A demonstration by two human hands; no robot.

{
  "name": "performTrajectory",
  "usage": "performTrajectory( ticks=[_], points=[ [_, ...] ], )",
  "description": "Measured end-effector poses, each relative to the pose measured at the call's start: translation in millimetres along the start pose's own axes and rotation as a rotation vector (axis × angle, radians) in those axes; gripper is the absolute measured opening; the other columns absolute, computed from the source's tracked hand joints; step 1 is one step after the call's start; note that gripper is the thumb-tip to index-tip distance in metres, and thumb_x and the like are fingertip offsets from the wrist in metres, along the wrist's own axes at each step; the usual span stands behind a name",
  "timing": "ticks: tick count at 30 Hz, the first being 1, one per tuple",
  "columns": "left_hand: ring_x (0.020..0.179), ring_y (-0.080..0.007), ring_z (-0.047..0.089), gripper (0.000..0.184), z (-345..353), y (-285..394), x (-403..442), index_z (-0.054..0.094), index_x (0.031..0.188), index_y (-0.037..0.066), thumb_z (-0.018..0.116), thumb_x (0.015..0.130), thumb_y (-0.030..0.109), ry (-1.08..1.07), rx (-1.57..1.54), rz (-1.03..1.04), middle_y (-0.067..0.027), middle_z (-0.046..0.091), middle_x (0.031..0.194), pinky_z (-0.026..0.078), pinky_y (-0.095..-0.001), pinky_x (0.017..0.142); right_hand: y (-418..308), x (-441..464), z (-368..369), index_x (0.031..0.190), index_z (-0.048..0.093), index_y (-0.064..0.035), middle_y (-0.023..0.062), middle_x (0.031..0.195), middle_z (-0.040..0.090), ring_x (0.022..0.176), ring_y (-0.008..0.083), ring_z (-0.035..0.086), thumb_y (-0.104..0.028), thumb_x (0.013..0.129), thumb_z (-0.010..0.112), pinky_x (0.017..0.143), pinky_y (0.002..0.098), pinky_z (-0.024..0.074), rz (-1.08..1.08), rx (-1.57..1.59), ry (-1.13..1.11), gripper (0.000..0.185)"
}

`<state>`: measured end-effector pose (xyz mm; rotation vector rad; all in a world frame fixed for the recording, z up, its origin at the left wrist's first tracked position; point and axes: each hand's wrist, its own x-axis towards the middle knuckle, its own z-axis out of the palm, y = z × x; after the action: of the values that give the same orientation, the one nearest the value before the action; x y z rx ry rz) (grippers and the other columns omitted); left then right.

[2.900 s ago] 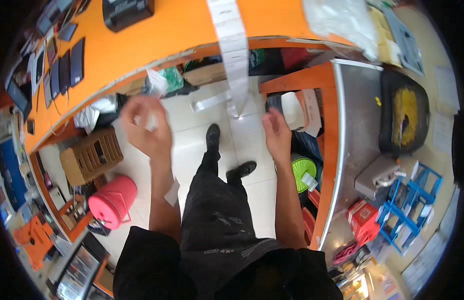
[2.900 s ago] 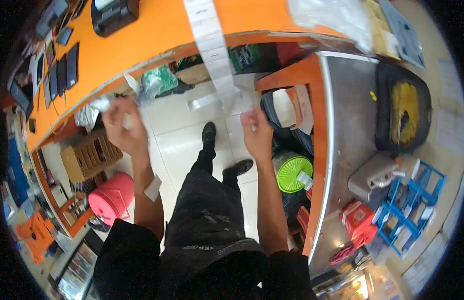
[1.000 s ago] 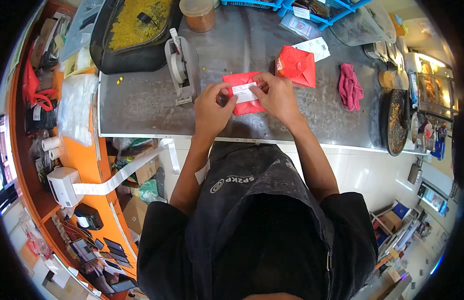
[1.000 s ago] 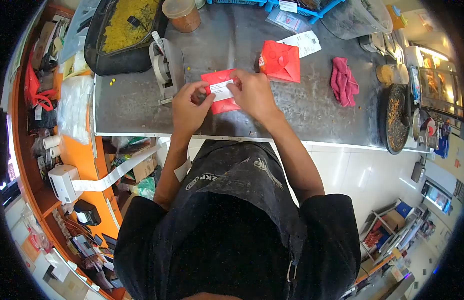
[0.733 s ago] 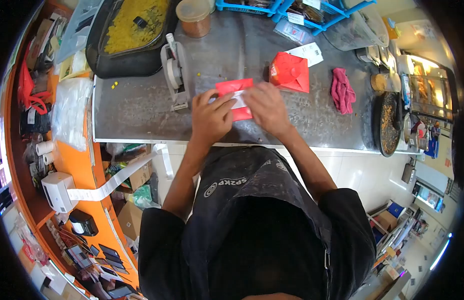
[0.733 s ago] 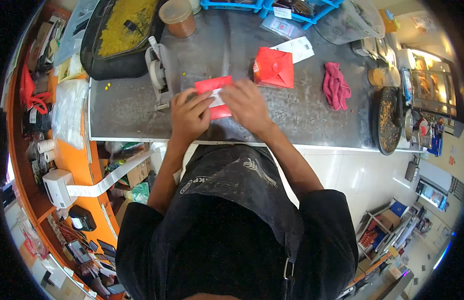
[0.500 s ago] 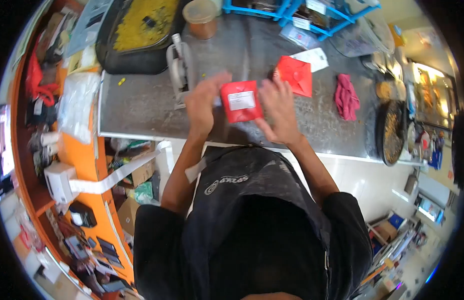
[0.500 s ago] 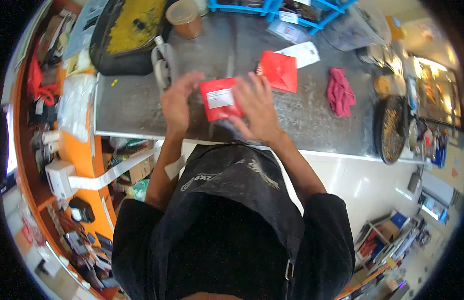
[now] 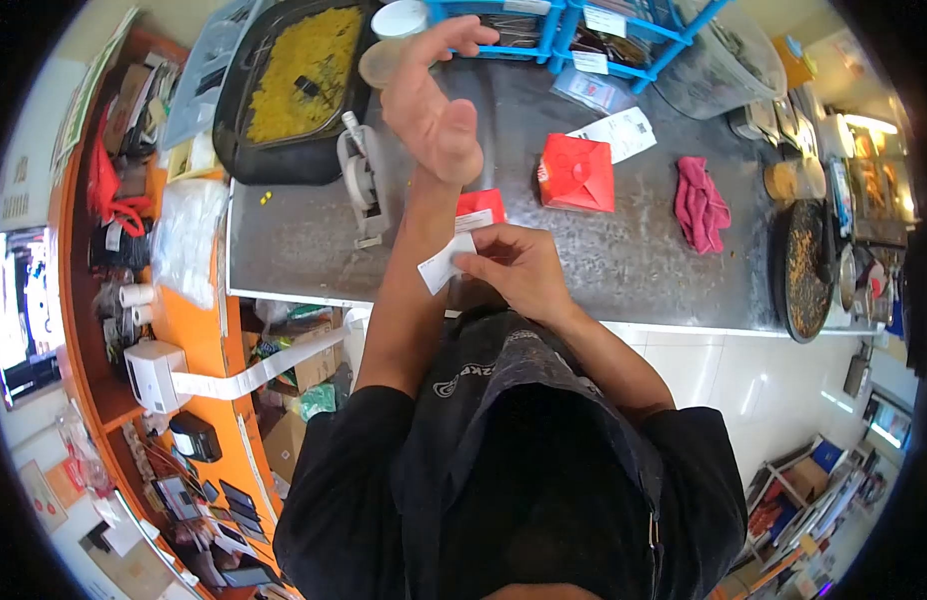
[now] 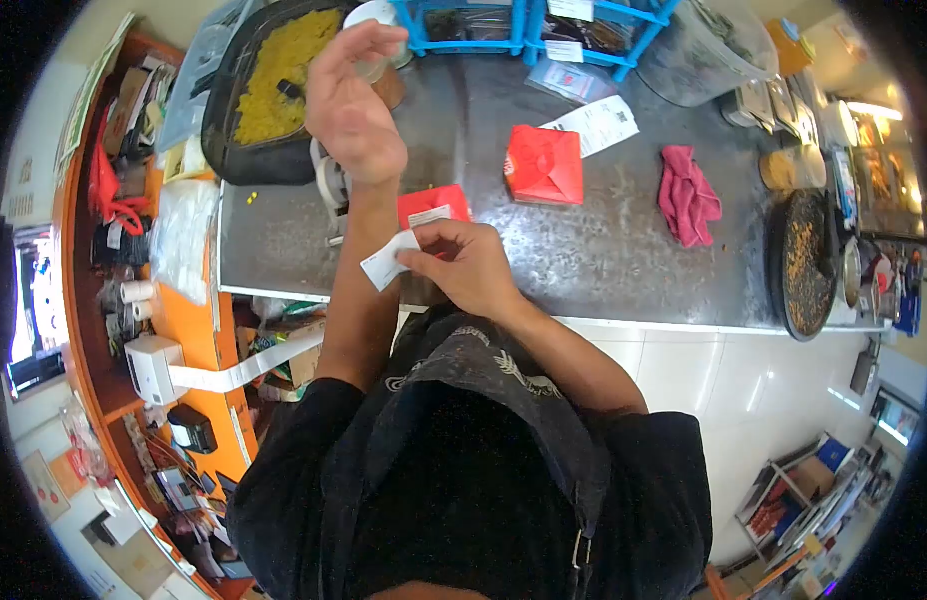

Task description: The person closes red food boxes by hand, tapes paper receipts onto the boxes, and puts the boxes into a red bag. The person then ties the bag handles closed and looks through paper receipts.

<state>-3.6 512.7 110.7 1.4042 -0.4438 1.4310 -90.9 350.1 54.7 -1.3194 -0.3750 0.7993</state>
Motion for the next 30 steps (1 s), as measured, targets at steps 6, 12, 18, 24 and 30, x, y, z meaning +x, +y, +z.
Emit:
performTrajectory(
  ticks=[6,12,18,24,30],
  points=[
    [0.069,-0.0105,0.059,0.026,-9,-23,-39,0.068,0.104,0.004,0.069,0.083,0.02,-0.296,0.242,-0.549,-0.0035,0.07,0.086,0.046,-0.0262,0.065,-29,-24,-61,0.094,0.07,0.0034,0.0055,0.079,0.07,0.067,0.0097,0.064,-0.002,0.083,0.073,0.06,0.024,0.0511,-0.148,0.011,0.264,0.012],
    [0.061,-0.0087,0.059,0.023,18,-15,-86,0.069,0.098,-0.003,0.069,0.087,0.017,-0.619,0.003,-1.578,-0.0055,0.069,0.083,0.046,-0.0241,0.053,-3,34,-154,0.097,0.067,0.0091,0.0123,0.083,0.071,0.067,0.0132,0.068,-0.004,0.085,0.071,0.059,0.0256,0.0553,-0.034,0.003,0.582,0.018],
    [0.054,-0.0079,0.057,0.02,34,-35,-128,0.068,0.092,-0.004,0.073,0.083,0.012,-0.591,0.195,-1.463,-0.0054,0.066,0.07,0.045,-0.0226,0.048,2,50,-156,0.087,0.07,0.0078,0.013,0.072,0.071,0.065,0.0156,0.069,-0.009,0.082,0.073,0.059,0.0266,0.0541,0.023,-0.351,0.624,0.018],
    [0.053,-0.0073,0.056,0.017,37,-36,-140,0.065,0.086,-0.002,0.074,0.083,0.011,-0.591,0.284,-1.393,-0.0038,0.064,0.068,0.046,-0.0231,0.047,-1,50,-156,0.087,0.071,0.0028,0.0179,0.075,0.07,0.065,0.0279,0.07,-0.02,0.077,0.073,0.065,0.0374,0.0544,-0.077,-0.739,0.671,0.025],
    [0.06,-0.0096,0.062,0.02,36,-38,-148,0.068,0.083,-0.002,0.076,0.079,0.016,-0.584,0.326,-1.317,-0.0074,0.068,0.071,0.048,-0.026,0.053,9,53,-162,0.085,0.07,0.0035,0.0126,0.068,0.069,0.057,0.0172,0.065,-0.017,0.077,0.075,0.057,0.0308,0.0506,-0.191,-0.907,0.65,0.023]
  ],
)
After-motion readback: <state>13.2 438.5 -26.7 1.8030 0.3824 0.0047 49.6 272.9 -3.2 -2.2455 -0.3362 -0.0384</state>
